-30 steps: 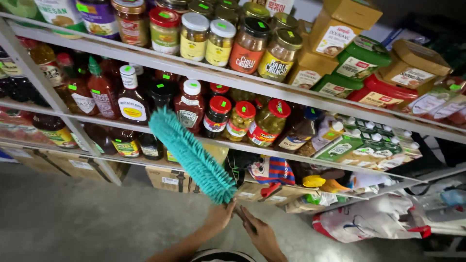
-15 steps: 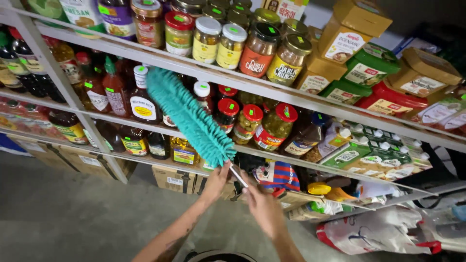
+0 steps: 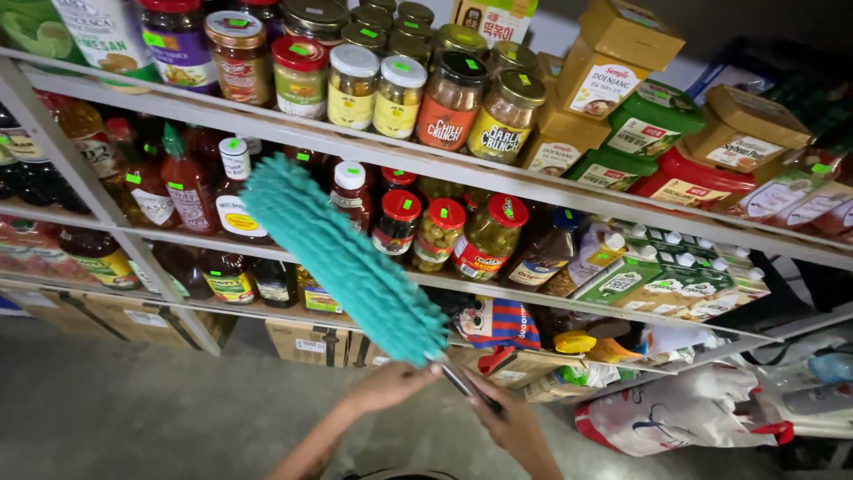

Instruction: Dusting and organizing various grocery products on store shelves using a microfiber duster.

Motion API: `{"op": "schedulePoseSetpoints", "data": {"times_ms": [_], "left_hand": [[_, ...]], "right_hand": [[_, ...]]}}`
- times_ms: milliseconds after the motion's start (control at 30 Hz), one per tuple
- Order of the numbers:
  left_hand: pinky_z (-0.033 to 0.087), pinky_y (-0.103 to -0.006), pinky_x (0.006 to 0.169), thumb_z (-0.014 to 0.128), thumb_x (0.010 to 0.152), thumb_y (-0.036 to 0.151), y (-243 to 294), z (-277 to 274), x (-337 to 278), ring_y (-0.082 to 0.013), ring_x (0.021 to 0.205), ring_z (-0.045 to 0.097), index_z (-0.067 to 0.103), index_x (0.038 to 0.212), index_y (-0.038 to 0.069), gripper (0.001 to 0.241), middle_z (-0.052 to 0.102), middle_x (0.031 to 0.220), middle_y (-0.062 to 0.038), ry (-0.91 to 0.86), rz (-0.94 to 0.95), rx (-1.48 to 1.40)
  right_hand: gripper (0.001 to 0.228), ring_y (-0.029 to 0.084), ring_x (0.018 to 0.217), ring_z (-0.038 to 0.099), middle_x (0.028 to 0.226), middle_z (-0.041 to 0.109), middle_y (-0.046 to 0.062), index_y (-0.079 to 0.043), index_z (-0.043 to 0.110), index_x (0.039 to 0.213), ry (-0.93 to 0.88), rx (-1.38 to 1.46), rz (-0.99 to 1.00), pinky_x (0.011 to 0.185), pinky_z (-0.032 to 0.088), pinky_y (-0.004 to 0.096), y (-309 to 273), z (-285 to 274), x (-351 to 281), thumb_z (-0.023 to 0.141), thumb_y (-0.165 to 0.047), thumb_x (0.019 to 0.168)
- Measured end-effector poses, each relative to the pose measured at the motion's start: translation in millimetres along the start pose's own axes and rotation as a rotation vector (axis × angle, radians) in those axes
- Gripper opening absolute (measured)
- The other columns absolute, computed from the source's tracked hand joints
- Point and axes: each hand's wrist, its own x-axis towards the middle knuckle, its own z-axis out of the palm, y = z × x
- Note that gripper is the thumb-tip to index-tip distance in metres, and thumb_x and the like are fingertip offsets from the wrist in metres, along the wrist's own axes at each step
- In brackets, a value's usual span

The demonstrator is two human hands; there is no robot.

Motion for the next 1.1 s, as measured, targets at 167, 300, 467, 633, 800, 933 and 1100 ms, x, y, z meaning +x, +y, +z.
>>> {"op": "schedulePoseSetpoints", "data": {"times_ms": [167, 300, 467, 633, 800, 933, 1100], "left_hand": [[0.051, -0.0405, 0.095, 0.04, 0.096, 0.071, 36.2, 11.1, -11.2, -0.0275, 0.108, 0.068, 0.061, 0.135, 0.01, 0.075, 0.072, 0.117, -0.015, -0.09, 0.481, -0.153], [0.051, -0.043, 0.101, 0.038, 0.105, 0.07, 13.6, 38.4, 42.2, -0.0309, 0.119, 0.065, 0.062, 0.135, 0.006, 0.075, 0.066, 0.13, -0.02, 0.017, 0.412, -0.032], [0.046, -0.042, 0.103, 0.042, 0.098, 0.065, 50.9, 17.9, 46.0, -0.0279, 0.122, 0.06, 0.045, 0.147, 0.01, 0.074, 0.061, 0.136, -0.015, 0.193, 0.418, -0.389], [0.047, -0.0376, 0.106, 0.047, 0.102, 0.057, 35.9, -0.6, 54.0, -0.0271, 0.123, 0.063, 0.053, 0.141, 0.005, 0.065, 0.066, 0.134, -0.017, 0.373, 0.463, -0.572], [0.044, -0.0354, 0.105, 0.048, 0.106, 0.053, 10.5, -8.7, 68.7, -0.0235, 0.124, 0.06, 0.052, 0.149, 0.005, 0.064, 0.06, 0.141, -0.016, 0.62, 0.542, -0.526], [0.054, -0.0354, 0.088, 0.045, 0.099, 0.055, 21.2, -31.7, 41.4, -0.0202, 0.106, 0.069, 0.046, 0.15, 0.01, 0.069, 0.061, 0.134, -0.01, 0.481, 0.263, -0.691], [0.054, -0.0328, 0.089, 0.044, 0.102, 0.058, -5.2, -19.5, 57.3, -0.0222, 0.099, 0.068, 0.045, 0.155, 0.004, 0.076, 0.063, 0.131, -0.018, 0.554, 0.363, -0.633]], "right_hand": [[0.056, 0.007, 0.052, 0.05, 0.067, 0.059, 0.0, -0.026, 0.06, 0.149, 0.014, 0.177, 0.069, 0.048, 0.044, 0.026, 103.8, -49.7, -33.8, 0.071, -0.025, 0.094], [0.058, 0.007, 0.043, 0.041, 0.062, 0.052, -0.002, -0.025, 0.056, 0.149, 0.146, 0.194, 0.176, 0.039, 0.032, 0.027, 74.0, -68.2, -38.7, 0.067, -0.021, 0.092], [0.059, 0.008, 0.049, 0.048, 0.071, 0.058, -0.002, -0.022, 0.051, 0.151, 0.164, 0.183, 0.161, 0.043, 0.041, 0.028, 34.0, -22.5, -17.7, 0.067, -0.016, 0.095], [0.083, 0.011, 0.051, 0.056, 0.071, 0.053, 0.002, -0.035, 0.02, 0.163, -0.231, 0.411, 0.06, 0.049, 0.052, 0.031, -70.3, -28.4, 2.7, 0.062, -0.017, 0.094], [0.08, 0.008, 0.055, 0.054, 0.076, 0.06, 0.0, -0.033, 0.025, 0.162, 0.051, 0.109, -0.06, 0.048, 0.052, 0.029, -70.8, -6.9, 34.5, 0.065, -0.013, 0.096], [0.079, 0.006, 0.058, 0.053, 0.083, 0.059, -0.003, -0.033, 0.027, 0.164, -0.072, 0.288, -0.06, 0.048, 0.053, 0.029, -69.4, -5.7, 46.6, 0.063, -0.009, 0.096], [0.08, 0.009, 0.047, 0.054, 0.071, 0.059, -0.003, -0.033, 0.024, 0.161, 0.046, 0.217, -0.043, 0.045, 0.05, 0.03, -69.6, 1.3, 60.6, 0.061, -0.009, 0.095]]}}
